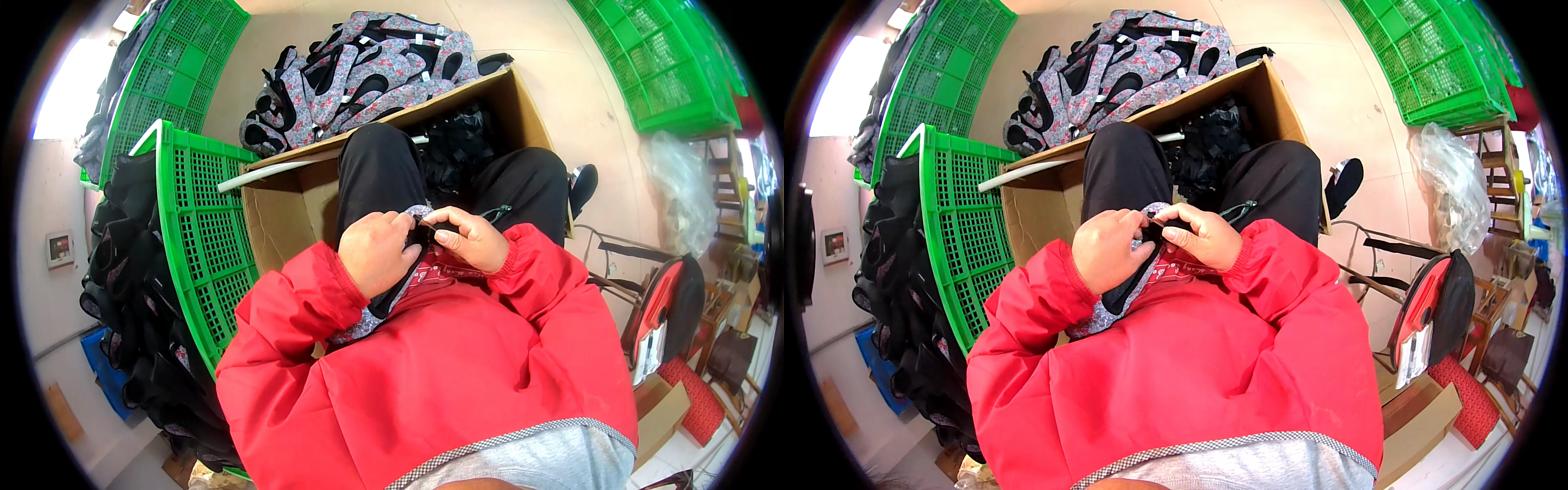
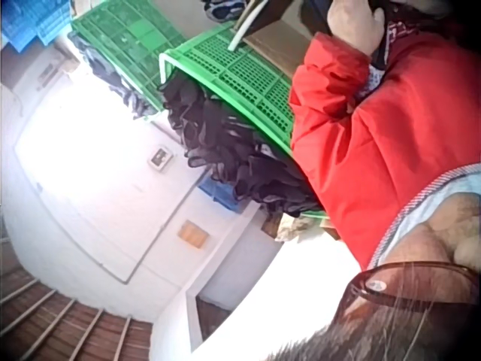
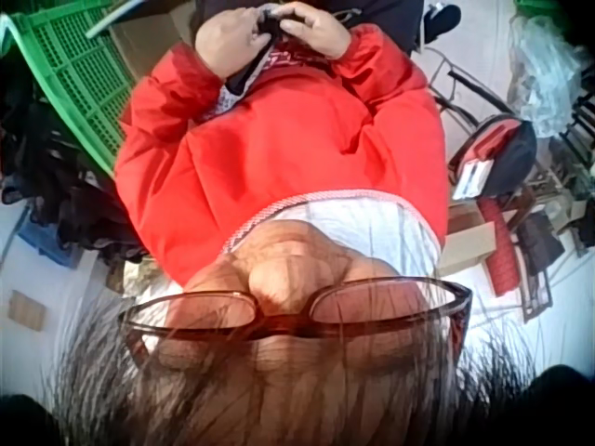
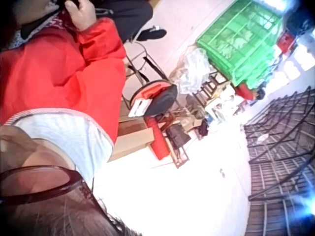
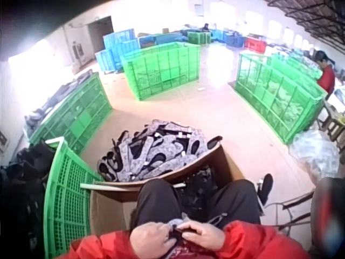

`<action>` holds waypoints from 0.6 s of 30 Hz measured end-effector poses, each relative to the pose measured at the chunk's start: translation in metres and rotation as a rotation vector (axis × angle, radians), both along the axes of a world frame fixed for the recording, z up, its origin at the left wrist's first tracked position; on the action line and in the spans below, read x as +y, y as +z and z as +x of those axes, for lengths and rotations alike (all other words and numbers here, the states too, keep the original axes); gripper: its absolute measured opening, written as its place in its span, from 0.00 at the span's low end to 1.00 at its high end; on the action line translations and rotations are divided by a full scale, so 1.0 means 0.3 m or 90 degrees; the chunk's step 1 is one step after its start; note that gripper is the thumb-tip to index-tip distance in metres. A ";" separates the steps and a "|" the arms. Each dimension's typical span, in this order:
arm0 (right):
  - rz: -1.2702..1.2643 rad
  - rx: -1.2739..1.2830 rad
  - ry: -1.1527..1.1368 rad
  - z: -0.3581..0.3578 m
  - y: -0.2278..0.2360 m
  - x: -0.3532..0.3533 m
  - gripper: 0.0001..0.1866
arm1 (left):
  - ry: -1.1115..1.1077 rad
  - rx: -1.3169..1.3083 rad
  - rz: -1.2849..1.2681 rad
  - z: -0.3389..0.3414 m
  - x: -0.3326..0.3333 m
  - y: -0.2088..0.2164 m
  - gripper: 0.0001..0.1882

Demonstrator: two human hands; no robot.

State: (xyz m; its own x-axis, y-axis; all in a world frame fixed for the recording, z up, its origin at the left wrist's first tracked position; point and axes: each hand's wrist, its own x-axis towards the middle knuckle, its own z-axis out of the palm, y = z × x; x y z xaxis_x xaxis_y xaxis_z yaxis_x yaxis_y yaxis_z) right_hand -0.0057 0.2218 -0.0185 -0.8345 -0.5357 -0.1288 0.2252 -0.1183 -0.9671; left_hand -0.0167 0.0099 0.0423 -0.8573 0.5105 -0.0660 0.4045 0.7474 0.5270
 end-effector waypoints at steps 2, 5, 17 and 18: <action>0.075 0.083 0.007 -0.003 0.003 0.004 0.17 | -0.002 0.006 -0.010 0.007 0.001 0.002 0.13; 0.127 0.139 0.020 -0.007 0.016 0.012 0.18 | -0.011 0.024 -0.056 0.013 0.004 0.003 0.14; 0.199 0.170 0.045 0.007 0.007 0.045 0.20 | -0.064 0.236 -0.039 0.023 -0.017 -0.069 0.08; 0.195 0.161 0.047 0.009 0.003 0.044 0.20 | -0.063 0.230 -0.032 0.016 -0.019 -0.070 0.07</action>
